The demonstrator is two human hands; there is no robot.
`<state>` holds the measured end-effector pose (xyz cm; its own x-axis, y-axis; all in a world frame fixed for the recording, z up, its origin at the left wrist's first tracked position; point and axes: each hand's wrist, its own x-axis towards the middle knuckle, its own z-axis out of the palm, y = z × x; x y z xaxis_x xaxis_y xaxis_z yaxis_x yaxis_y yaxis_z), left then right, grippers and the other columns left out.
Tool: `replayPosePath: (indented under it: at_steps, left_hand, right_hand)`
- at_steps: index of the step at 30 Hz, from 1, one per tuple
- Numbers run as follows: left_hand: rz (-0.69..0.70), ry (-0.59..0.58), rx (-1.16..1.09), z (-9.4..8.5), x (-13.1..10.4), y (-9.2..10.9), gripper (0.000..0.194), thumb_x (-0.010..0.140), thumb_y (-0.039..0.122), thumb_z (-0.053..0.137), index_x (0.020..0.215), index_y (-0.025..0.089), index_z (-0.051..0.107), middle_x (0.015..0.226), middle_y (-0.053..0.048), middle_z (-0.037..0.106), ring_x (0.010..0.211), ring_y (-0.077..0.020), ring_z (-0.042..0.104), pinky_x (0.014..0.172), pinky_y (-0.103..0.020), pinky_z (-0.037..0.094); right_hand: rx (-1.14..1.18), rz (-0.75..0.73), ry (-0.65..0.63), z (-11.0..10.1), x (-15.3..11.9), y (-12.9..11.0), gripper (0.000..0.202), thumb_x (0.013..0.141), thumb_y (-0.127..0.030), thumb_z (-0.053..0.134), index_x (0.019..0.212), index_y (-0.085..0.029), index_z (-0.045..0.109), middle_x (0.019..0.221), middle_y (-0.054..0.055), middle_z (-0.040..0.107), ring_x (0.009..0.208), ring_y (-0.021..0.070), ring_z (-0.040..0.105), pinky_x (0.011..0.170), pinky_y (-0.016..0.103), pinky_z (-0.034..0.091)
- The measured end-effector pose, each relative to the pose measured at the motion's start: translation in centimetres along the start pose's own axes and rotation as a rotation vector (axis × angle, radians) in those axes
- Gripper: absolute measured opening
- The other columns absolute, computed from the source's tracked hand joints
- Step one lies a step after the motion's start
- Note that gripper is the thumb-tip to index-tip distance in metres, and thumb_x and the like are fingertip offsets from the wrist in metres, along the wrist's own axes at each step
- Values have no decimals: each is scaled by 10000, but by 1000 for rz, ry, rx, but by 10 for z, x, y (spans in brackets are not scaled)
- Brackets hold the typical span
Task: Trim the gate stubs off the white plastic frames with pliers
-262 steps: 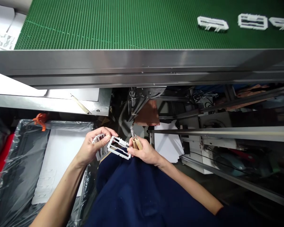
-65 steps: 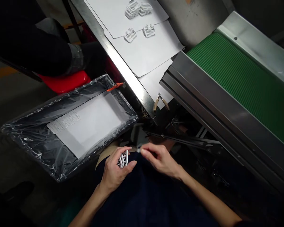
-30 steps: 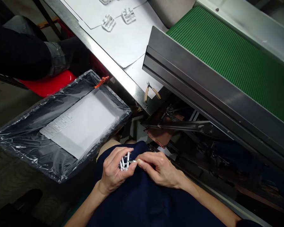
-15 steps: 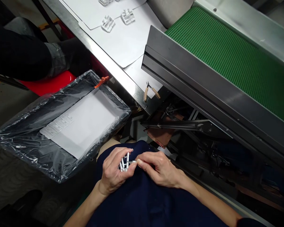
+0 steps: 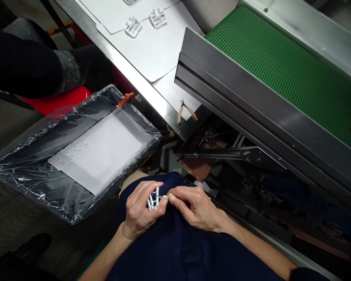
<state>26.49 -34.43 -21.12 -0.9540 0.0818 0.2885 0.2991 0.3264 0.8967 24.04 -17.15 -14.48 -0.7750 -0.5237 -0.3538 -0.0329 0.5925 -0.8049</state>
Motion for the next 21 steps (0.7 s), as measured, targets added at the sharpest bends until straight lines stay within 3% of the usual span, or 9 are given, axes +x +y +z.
replayPosePath:
  at_steps: [6,9,12,16,18,21]
  left_hand:
    - [-47,20,7,-1,-4,2,356,722,109,663,1065,157,577,926,-76,624,829,-201,593,745,-317,488]
    - [-139,24,-24,0,-3,2,349,716,143,683,1055,173,605,901,-57,632,825,-195,595,775,-309,476]
    - [-487,76,-268,-2,3,1,260,794,271,623,1043,195,633,893,-40,646,811,-172,605,776,-276,480]
    - [-1006,198,-962,-11,17,-3,396,881,472,440,1108,188,596,883,-42,650,726,-138,615,616,-225,516]
    - [-1134,196,-1180,-16,22,-6,424,882,491,429,1093,167,603,877,-49,659,731,-141,628,613,-225,531]
    - [-1199,190,-1319,-22,23,-9,382,897,435,436,1112,164,598,909,-58,677,798,-157,649,681,-256,551]
  right_hand:
    - [-8,17,61,7,-1,-1,204,920,-260,401,874,-172,579,708,3,557,623,87,473,605,221,338]
    - [53,42,129,10,-1,-1,188,916,-265,418,918,-178,584,733,-2,566,637,83,483,616,213,353]
    - [152,144,259,9,4,2,192,911,-304,430,910,-186,581,705,-15,542,610,78,465,594,200,362]
    - [255,270,393,-2,24,23,257,894,-401,431,908,-192,581,648,-27,475,574,84,412,530,198,344]
    - [260,280,399,-11,41,39,278,873,-421,450,958,-193,584,667,-24,493,581,88,424,528,202,350]
    - [170,275,422,-26,75,64,323,819,-390,512,1056,-186,590,747,-2,566,632,107,480,561,217,387]
